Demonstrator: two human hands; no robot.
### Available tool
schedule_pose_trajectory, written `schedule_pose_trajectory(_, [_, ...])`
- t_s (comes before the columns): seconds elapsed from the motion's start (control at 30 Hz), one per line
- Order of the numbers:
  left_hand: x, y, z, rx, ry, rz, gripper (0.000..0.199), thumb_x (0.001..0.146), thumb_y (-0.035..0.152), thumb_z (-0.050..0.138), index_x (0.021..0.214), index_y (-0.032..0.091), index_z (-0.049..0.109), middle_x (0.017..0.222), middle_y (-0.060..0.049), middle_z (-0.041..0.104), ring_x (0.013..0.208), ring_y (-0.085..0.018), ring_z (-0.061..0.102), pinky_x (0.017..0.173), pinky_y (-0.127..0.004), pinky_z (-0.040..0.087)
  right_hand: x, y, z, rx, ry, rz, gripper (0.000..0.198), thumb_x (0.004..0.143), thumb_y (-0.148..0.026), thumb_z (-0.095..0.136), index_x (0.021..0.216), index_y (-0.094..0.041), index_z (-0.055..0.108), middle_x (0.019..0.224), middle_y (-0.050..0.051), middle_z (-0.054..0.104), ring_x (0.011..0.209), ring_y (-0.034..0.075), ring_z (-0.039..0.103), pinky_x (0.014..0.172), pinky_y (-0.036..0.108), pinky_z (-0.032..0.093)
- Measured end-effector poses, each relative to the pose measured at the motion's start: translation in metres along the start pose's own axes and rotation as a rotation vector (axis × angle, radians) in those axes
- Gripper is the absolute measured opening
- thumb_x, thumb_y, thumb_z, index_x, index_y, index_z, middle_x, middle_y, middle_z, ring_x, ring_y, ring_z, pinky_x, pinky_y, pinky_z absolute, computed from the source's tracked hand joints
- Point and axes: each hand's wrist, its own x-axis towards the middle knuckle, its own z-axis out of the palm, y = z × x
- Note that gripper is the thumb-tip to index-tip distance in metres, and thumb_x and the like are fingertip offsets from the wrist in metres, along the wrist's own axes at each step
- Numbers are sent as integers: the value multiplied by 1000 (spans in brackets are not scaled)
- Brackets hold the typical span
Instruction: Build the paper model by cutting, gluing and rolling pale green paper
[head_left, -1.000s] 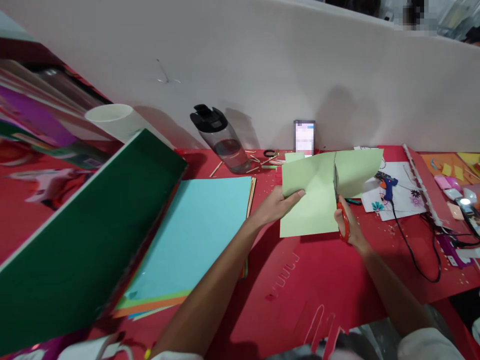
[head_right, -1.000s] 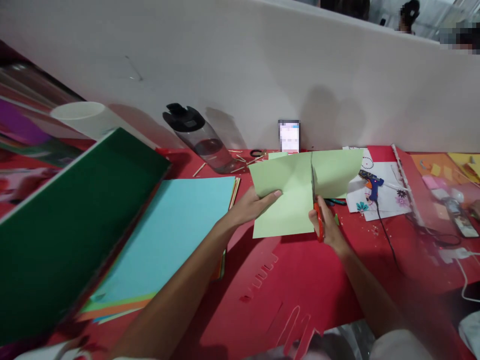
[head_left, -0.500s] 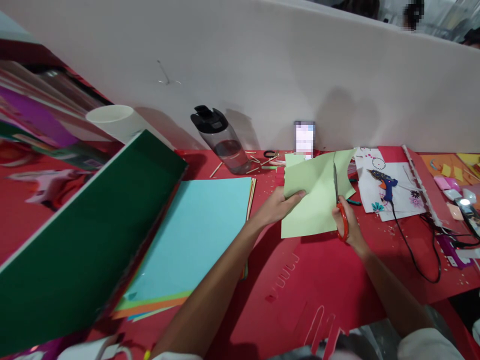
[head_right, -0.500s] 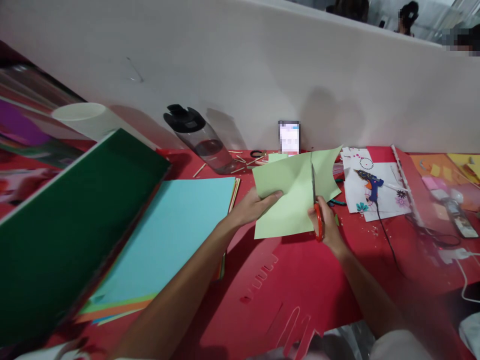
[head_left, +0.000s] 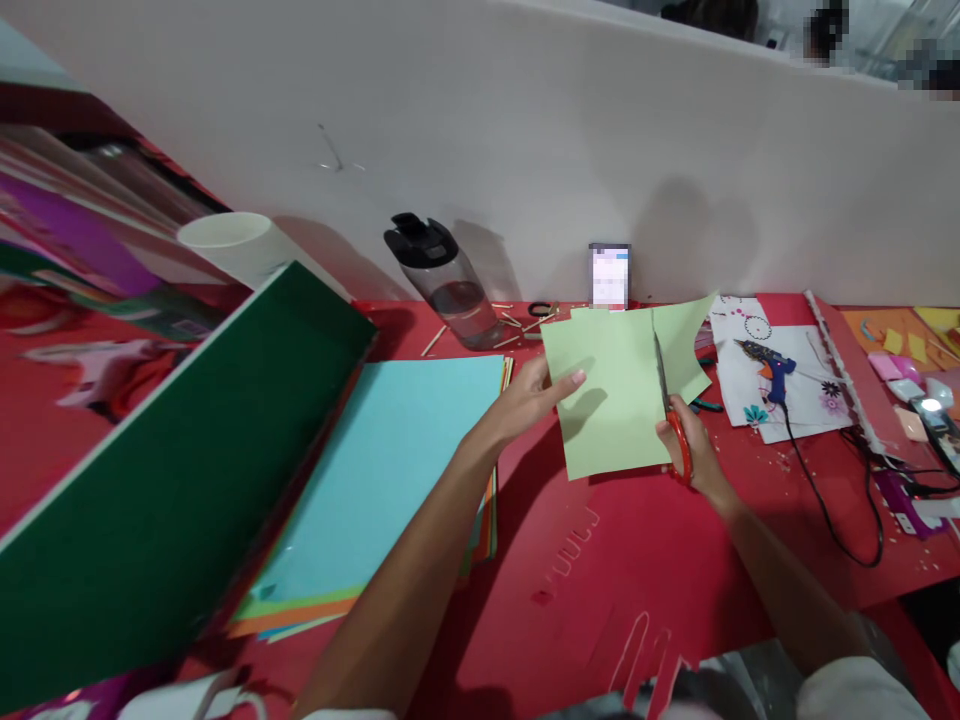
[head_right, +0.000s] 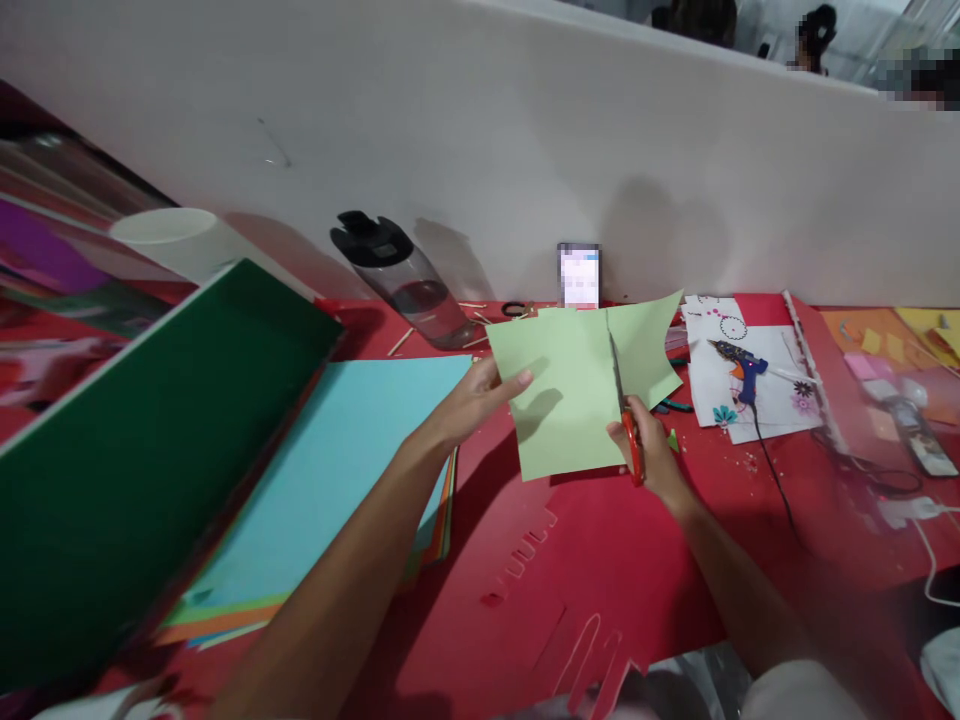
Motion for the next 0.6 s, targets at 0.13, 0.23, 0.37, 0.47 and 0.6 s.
schedule_pose_trajectory(0.13, [3,-5,0,49,137,9,59,90,65,69,118,13,70,109,-14,78,94,-26,73,81,-36,61,-2,3,1,-3,-11,-25,63,87,-76,66,120,-23,59,82,-1,47,62,14,48,42,26,57])
schedule_pose_trajectory(0.23, [5,-9,4,128,175,-13,55,90,66,66,103,13,70,89,-8,75,76,-22,68,65,-30,56,-1,5,0,-24,-11,-20,69,89,-78,60,130,-23,58,86,2,53,65,16,52,43,27,58])
schedule_pose_trajectory(0.37, [6,-5,7,209,178,9,47,91,63,63,92,16,67,75,-3,67,65,-17,58,58,-26,48,2,11,-3,-116,3,-107,79,89,-87,50,130,-21,62,93,9,63,80,25,64,61,37,64])
schedule_pose_trajectory(0.47, [5,0,8,246,156,33,41,94,57,58,88,17,64,73,-1,63,64,-15,54,57,-25,45,3,17,-6,-188,20,-181,86,88,-92,42,128,-20,68,103,16,71,107,36,69,87,46,63])
schedule_pose_trajectory(0.6, [3,7,9,289,119,76,36,97,48,56,79,18,59,67,1,55,61,-13,47,57,-24,42,1,24,-11,-230,30,-143,101,86,-96,37,144,-18,62,140,23,66,143,41,54,115,56,48])
